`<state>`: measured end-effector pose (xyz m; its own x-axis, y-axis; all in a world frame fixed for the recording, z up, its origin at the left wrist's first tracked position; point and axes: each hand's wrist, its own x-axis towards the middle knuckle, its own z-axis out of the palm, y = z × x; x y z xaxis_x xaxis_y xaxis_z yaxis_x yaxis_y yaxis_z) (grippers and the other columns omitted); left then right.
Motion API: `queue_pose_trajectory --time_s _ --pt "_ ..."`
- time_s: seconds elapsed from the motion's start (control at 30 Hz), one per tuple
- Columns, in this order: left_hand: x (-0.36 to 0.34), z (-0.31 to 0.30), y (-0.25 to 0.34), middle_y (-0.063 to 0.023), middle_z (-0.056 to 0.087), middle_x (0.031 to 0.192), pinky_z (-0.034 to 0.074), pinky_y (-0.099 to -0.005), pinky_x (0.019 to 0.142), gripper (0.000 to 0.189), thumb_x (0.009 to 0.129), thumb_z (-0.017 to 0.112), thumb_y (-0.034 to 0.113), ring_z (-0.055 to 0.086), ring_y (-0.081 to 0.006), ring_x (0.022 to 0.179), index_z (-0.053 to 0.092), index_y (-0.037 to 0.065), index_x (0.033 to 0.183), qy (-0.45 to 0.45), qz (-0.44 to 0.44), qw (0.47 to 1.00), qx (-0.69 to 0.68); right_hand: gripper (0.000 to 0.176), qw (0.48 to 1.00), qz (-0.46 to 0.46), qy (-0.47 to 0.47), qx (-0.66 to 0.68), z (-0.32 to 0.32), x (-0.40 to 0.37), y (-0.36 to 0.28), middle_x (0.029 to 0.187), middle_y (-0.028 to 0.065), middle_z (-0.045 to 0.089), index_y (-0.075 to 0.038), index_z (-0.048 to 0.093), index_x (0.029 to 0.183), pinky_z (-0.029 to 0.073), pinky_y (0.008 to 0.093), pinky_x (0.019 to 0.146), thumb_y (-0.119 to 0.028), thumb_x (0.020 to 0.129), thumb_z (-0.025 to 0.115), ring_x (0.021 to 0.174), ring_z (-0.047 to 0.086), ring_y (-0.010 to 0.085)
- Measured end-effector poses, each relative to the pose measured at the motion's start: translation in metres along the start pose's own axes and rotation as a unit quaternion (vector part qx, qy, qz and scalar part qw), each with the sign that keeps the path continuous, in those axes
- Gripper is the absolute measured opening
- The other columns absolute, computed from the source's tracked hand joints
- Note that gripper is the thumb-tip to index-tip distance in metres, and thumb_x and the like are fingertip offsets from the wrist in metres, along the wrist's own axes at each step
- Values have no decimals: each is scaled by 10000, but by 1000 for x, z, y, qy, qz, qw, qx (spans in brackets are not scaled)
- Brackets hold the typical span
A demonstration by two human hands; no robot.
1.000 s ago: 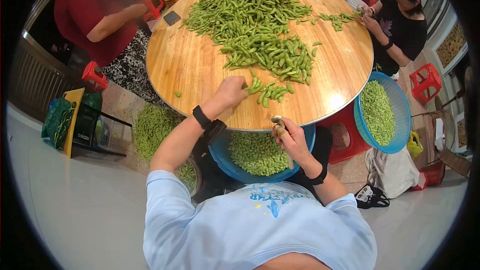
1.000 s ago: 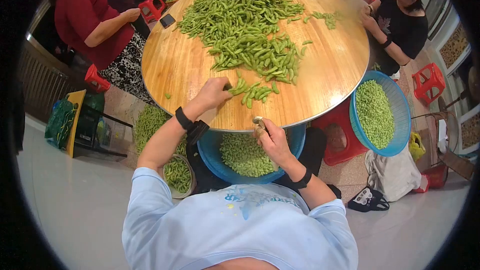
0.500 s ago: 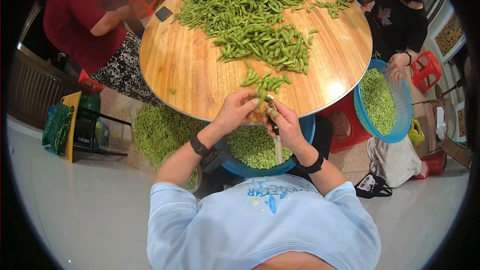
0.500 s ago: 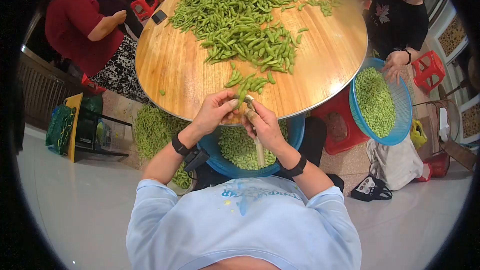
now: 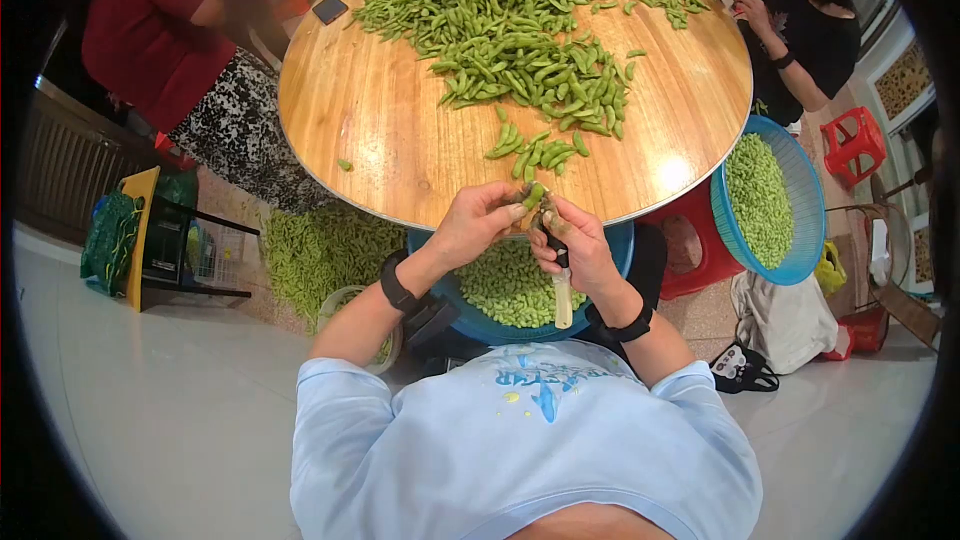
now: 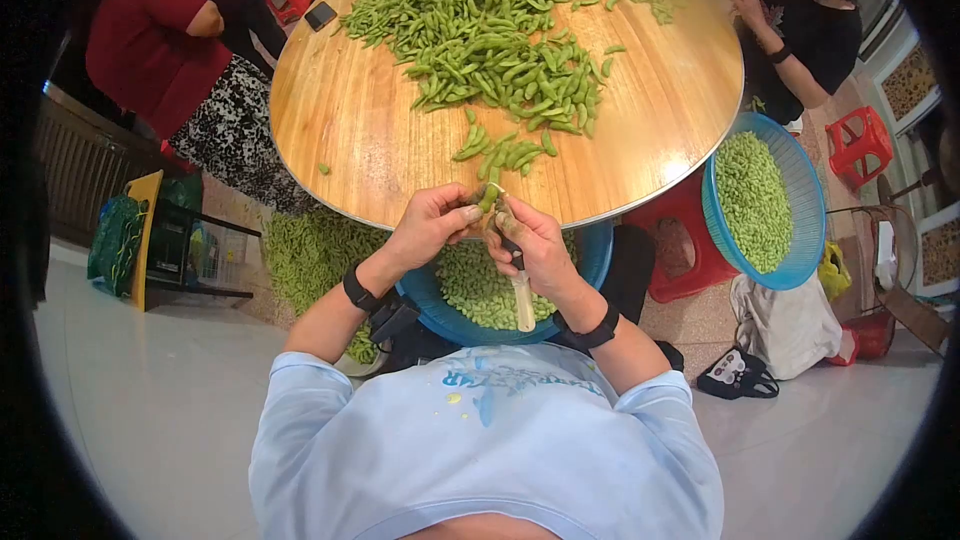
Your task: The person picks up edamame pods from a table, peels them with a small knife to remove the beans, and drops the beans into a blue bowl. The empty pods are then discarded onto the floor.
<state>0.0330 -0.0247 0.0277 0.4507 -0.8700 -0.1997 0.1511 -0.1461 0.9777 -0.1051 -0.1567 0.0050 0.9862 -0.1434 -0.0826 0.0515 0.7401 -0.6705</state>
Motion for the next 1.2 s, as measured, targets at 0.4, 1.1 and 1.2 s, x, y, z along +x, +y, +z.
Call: queue_pose_trajectory --time_s 0.4,1.1,1.2 --pt "3 0 -9 13 590 848 413 -191 577 175 927 568 101 510 -33 695 609 -6 1059 7 68 998 8 267 999 -12 35 -30 3 0 2 773 28 495 -41 510 1220 347 188 449 -141 978 457 575 429 82" --pt "-3 3 -5 -156 572 766 467 -344 560 184 844 608 39 612 -283 655 593 -20 1018 65 369 779 502 152 988 46 75 129 9 -5 9 794 81 537 -38 535 1071 363 188 421 -115 955 474 549 445 93" --pt "-3 7 -8 -147 584 719 465 -322 534 154 885 579 65 598 -236 589 601 -25 1008 65 305 891 330 186 992 15 90 86 10 -5 11 780 74 556 -34 548 1106 363 192 420 -117 954 481 542 458 87"
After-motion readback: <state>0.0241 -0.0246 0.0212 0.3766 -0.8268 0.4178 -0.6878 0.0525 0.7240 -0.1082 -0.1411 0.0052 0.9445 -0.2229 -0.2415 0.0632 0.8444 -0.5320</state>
